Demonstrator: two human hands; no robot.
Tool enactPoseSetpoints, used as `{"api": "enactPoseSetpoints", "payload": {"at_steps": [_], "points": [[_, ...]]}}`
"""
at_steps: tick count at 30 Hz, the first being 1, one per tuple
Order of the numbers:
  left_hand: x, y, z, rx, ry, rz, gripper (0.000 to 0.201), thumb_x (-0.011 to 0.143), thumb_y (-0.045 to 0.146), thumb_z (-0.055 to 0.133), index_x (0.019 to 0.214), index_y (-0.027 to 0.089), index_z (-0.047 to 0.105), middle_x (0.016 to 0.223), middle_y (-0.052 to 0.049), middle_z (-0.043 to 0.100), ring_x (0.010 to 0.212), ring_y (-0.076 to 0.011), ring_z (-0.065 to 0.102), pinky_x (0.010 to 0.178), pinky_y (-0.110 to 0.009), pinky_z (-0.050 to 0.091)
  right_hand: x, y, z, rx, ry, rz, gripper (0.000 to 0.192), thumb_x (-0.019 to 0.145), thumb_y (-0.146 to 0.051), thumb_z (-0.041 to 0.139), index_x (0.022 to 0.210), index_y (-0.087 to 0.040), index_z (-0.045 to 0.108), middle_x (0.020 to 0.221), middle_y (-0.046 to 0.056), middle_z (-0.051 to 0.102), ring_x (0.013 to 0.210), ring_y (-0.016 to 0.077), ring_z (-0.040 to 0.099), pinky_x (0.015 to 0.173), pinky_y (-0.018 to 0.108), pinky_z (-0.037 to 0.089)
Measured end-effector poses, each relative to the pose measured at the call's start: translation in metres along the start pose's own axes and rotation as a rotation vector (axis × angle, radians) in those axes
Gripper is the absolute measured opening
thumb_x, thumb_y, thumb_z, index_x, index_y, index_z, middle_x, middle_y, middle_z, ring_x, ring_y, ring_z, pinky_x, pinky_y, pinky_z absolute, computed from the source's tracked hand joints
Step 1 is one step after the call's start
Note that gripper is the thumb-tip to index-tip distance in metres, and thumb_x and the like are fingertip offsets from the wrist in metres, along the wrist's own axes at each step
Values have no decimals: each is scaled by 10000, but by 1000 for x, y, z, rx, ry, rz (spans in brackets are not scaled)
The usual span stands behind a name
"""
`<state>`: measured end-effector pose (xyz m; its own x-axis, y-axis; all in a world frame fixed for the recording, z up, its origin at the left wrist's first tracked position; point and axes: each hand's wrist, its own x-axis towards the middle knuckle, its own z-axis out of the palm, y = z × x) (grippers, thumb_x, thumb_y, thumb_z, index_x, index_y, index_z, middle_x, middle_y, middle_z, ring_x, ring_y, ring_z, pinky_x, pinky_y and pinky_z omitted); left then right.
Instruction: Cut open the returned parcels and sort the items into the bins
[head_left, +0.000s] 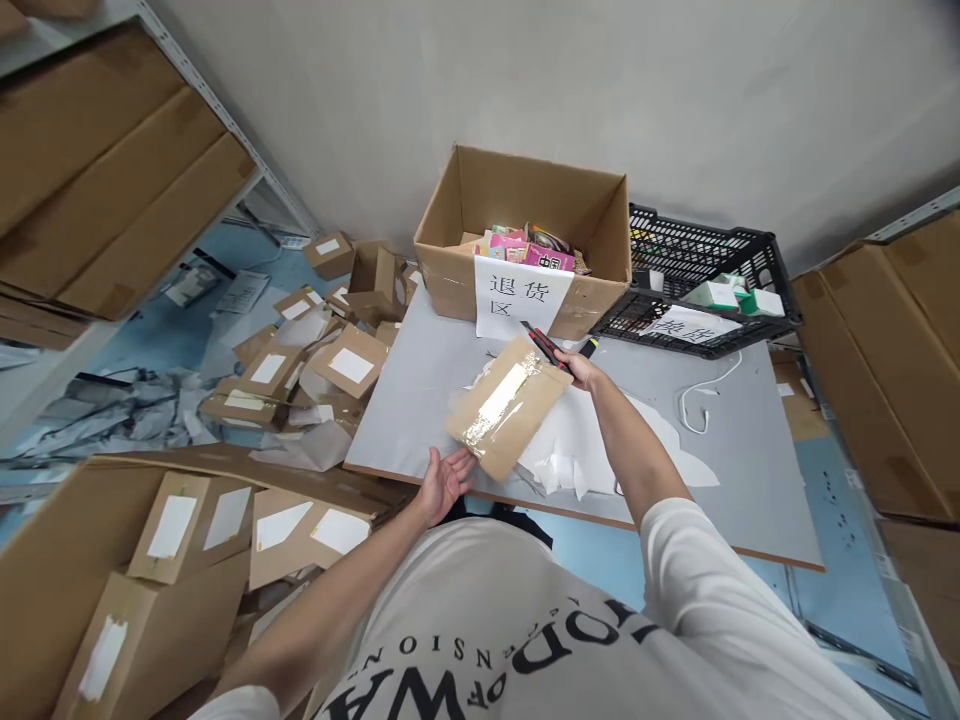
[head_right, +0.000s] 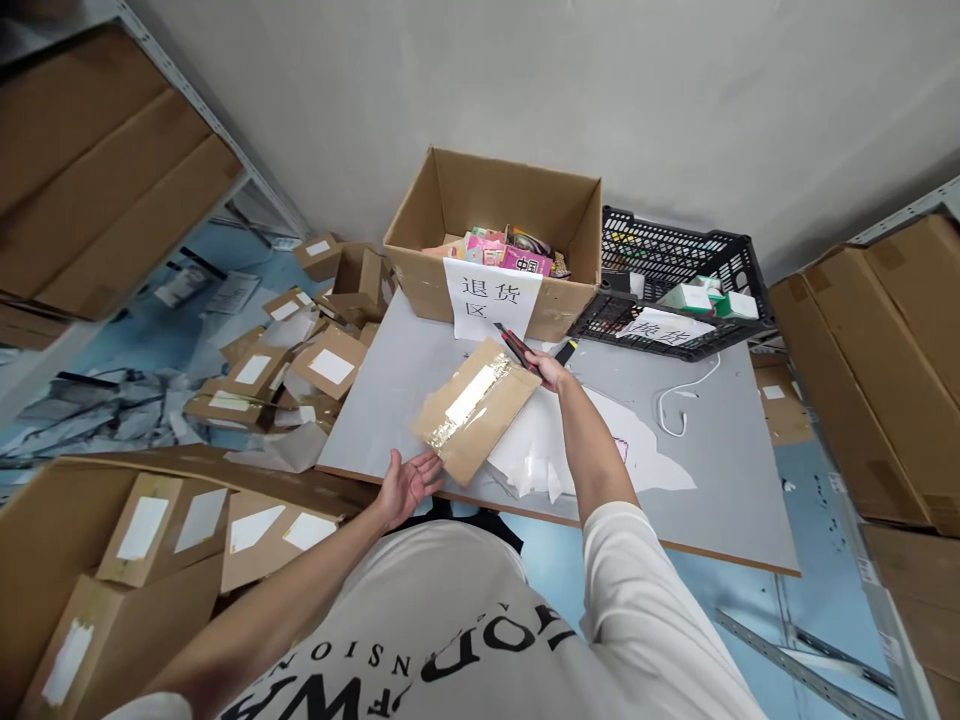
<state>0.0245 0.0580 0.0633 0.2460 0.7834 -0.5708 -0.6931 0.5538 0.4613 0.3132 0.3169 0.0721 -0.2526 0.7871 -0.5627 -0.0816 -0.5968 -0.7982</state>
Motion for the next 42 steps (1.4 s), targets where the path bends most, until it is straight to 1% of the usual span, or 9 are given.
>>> {"api": "enactPoseSetpoints", "payload": {"at_steps": [8,13,16,19,22,26,29,35,42], "points": [[-3,-11,-9,29,-33,-97,809,792,756,221,1209,167,586,1468,-158,322,1409,-274,127,1091,-514,189,22,6,10,24,-38,33,151,809,-223,622,953,-182,639,755,15,720,593,143,654,558,242,503],[8,20,-34,260,166,-221,833,811,732,132,1274,164,527,1483,-154,283,1402,-262,163,1127,-457,101,11,8,5,94,70,-80,219,792,-276,643,987,-205,573,761,6,708,633,149,664,570,257,510],[25,51,-43,421,294,-175,782,856,666,120,1366,154,419,1499,-142,239,1403,-233,163,1140,-399,42,-10,18,-5,127,230,-237,252,758,-310,666,965,-218,554,800,-4,701,702,139,667,634,254,512],[49,81,-36,466,238,-47,768,869,641,84,1388,165,391,1501,-112,249,1399,-218,190,1142,-379,75,-44,43,-12,174,411,-414,287,742,-373,665,959,-233,541,906,-2,696,820,123,660,688,230,505],[75,99,-16,461,72,-5,795,857,662,63,1352,175,449,1500,-96,262,1392,-221,214,1137,-369,119,-86,80,-6,305,500,-454,311,748,-428,651,979,-266,521,1034,5,675,907,124,651,717,242,514],[100,102,11,443,-72,-34,786,852,677,112,1309,172,504,1483,-104,301,1391,-251,212,1113,-399,201,-130,129,32,502,410,-302,294,775,-458,626,1008,-326,505,1144,1,644,1036,166,621,732,325,546],[106,97,22,456,-158,-111,798,835,705,147,1310,172,504,1424,-109,415,1347,-288,320,1082,-427,267,-143,147,66,567,318,-245,285,790,-472,604,1031,-355,505,1196,-15,619,1101,181,591,741,367,559],[102,90,25,462,-191,-105,779,826,719,186,1314,202,504,1291,-101,566,1243,-301,468,1039,-420,329,-141,145,89,554,318,-261,286,790,-469,598,1029,-339,511,1139,-22,638,1062,167,607,694,330,576],[79,80,21,425,-136,-5,722,853,684,211,1314,207,497,1370,-104,489,1278,-275,426,1018,-408,351,-131,120,75,432,253,-253,291,754,-453,647,972,-285,553,860,-37,667,627,102,605,491,208,518]]}}
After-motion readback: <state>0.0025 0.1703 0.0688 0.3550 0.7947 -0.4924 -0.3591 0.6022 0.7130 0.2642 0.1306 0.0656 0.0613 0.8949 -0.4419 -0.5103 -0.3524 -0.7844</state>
